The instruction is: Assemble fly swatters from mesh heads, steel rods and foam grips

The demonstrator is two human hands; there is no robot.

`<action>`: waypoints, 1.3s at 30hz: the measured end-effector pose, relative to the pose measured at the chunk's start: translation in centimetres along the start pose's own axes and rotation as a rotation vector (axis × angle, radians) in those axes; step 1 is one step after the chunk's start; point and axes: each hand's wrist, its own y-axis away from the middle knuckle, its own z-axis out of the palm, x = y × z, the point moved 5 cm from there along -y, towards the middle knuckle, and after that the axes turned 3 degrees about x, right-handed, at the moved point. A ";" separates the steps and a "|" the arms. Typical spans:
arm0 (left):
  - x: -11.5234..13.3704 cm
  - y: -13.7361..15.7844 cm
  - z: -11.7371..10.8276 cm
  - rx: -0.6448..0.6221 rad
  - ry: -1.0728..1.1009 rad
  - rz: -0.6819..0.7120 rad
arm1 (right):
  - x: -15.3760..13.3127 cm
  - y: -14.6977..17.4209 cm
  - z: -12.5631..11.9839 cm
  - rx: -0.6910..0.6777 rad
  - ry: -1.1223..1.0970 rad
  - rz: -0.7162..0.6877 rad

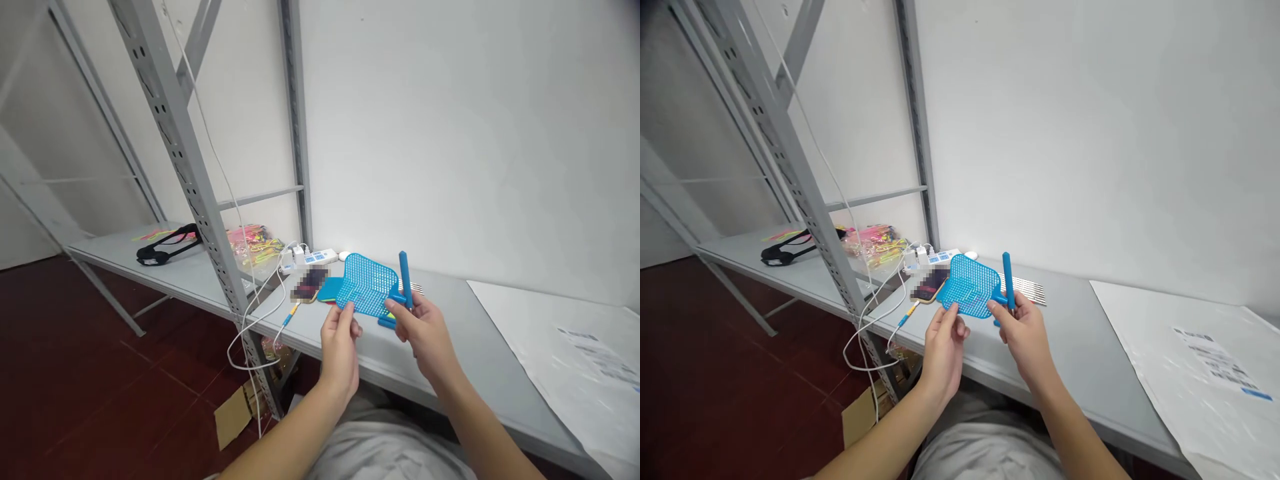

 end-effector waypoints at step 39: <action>-3.7 -8.4 -4.2 -0.472 -1.628 0.606 | 1.3 -11.0 -0.4 -0.246 0.786 -0.136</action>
